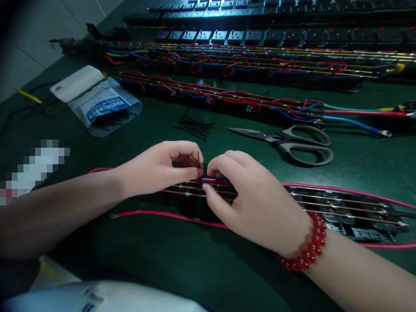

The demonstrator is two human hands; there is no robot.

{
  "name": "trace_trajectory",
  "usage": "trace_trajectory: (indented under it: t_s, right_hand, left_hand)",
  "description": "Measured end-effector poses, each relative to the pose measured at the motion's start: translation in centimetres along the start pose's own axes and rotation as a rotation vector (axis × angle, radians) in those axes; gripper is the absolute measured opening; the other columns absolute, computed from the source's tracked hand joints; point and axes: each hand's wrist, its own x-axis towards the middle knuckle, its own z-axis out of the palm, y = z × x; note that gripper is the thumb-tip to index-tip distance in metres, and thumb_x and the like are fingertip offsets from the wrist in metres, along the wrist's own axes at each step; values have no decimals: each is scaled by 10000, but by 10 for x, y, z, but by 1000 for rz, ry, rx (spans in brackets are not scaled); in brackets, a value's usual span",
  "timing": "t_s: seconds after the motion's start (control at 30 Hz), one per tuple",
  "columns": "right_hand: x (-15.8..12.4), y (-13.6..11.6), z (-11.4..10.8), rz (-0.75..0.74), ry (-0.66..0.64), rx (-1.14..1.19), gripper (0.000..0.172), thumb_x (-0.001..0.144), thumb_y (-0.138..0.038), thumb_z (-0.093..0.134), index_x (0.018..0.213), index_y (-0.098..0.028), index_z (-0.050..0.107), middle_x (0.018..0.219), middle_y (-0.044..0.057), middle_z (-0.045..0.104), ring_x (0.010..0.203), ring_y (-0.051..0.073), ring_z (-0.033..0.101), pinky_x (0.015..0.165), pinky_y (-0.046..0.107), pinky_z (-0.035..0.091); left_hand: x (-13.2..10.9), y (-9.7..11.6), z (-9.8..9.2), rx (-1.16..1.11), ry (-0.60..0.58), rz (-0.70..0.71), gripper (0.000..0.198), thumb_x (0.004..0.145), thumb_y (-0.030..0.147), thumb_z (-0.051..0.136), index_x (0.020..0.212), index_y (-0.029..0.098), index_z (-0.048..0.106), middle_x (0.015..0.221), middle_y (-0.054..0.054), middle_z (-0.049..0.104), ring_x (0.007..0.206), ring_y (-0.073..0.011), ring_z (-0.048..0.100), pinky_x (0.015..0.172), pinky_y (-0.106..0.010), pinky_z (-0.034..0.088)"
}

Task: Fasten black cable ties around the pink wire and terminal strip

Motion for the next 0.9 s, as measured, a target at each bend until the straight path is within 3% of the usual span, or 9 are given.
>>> trace_trajectory:
  t_s: [0.27, 0.9]
  right_hand:
    - [-2, 3, 4, -22, -70, -17, 222, 815, -362, 707, 948, -194, 648, 930, 64, 659, 836, 198, 624, 690, 327, 549]
    - [-4, 4, 1, -87, -64, -55, 167, 866, -324, 700, 964, -193, 666, 965, 79, 672, 863, 182, 637, 719, 311, 574]
  left_hand:
    - [-1, 0, -1, 91, 30, 70, 80, 895, 128, 574, 828, 170, 591, 756, 67, 570, 709, -60, 524, 650, -192, 429]
    - [-1, 0, 0, 203, 55, -2, 114, 936, 192, 564, 827, 197, 530, 766, 61, 579, 723, -86, 539, 632, -221, 416]
